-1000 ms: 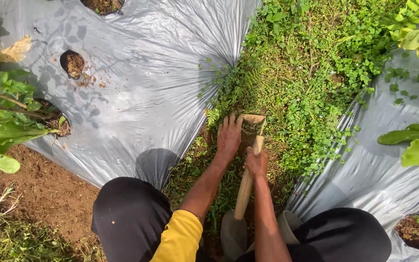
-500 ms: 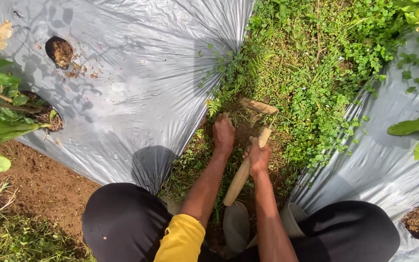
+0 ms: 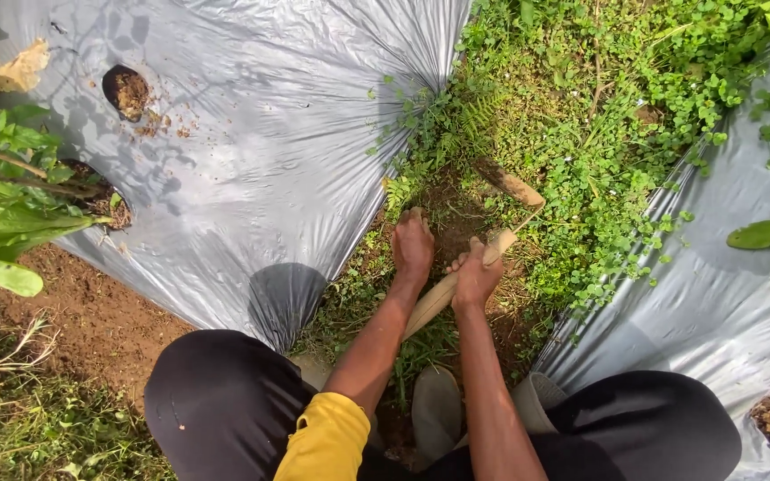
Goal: The person uses a hand hoe to remove weeds from the soil between two rows of plants covered with plastic mulch. They repeatedly scrape the ground and pull out the weeds by hand, clearing the area along the edge of the plastic sheeting.
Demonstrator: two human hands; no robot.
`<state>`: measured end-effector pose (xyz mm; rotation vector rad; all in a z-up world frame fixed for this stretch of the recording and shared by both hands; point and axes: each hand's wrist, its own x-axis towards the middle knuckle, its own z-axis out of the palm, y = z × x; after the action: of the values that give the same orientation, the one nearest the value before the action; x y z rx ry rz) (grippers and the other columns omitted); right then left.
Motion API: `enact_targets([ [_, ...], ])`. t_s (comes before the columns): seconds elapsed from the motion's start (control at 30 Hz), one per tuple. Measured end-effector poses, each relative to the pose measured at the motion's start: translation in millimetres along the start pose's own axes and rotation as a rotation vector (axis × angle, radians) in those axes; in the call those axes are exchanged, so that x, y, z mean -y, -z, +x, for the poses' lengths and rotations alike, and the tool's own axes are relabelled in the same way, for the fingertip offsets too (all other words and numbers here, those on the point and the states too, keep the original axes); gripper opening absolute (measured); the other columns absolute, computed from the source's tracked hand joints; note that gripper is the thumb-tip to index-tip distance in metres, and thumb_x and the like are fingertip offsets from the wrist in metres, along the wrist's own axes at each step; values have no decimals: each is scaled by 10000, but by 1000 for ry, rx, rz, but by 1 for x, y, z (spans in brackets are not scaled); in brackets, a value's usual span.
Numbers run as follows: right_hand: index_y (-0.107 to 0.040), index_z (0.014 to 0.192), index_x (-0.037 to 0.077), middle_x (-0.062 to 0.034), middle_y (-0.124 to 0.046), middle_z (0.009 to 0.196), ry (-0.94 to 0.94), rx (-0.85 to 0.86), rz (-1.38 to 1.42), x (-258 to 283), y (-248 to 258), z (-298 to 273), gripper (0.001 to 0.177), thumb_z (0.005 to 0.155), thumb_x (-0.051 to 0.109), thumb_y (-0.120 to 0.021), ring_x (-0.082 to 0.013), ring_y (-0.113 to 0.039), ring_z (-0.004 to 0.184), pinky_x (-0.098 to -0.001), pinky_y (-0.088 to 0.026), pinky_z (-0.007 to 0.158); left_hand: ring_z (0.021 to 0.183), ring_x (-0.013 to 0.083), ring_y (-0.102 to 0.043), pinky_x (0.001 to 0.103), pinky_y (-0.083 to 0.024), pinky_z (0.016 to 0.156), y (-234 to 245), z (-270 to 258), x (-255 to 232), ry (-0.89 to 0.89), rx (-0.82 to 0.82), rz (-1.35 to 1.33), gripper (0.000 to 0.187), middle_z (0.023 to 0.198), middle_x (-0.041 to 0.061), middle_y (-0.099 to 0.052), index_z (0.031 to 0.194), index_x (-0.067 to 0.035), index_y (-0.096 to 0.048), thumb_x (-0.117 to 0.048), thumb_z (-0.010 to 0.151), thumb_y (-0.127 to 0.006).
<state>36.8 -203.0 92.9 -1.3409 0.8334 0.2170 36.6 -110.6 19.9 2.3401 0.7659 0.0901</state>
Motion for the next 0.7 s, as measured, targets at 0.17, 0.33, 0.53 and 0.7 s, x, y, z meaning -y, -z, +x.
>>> enact_targets([
  [0.17,-569,867,63,-39,-564,540,-73,17,-158,-64,9,9,173,944,213,-607,-134,-550,397,-315,-514,388,926,358,-720,440,-630,767,-6,-8,-3,165,97,-82,222,1002,260,-673,1223,38,-658,-11,1017,-593],
  [0.33,-589,898,42,-34,-558,558,-97,47,-149,-32,6,7,141,907,173,-639,-129,-540,419,-314,-529,430,809,288,-732,365,-618,689,-38,8,29,278,210,-35,273,937,234,-708,1281,21,-664,-13,1019,-596],
  [0.53,-565,877,68,-57,-555,540,67,-31,-131,-44,22,19,142,950,188,-586,-152,-556,398,-310,-498,418,657,272,-720,372,-566,535,6,5,4,312,172,-177,239,832,265,-728,1209,76,-694,-21,1013,-597],
  [0.7,-583,868,53,-62,-564,550,19,19,-191,-20,27,12,123,910,163,-623,-142,-556,401,-320,-526,405,888,432,-756,473,-621,675,-47,14,64,175,106,-98,223,913,311,-734,1117,38,-728,-38,944,-610],
])
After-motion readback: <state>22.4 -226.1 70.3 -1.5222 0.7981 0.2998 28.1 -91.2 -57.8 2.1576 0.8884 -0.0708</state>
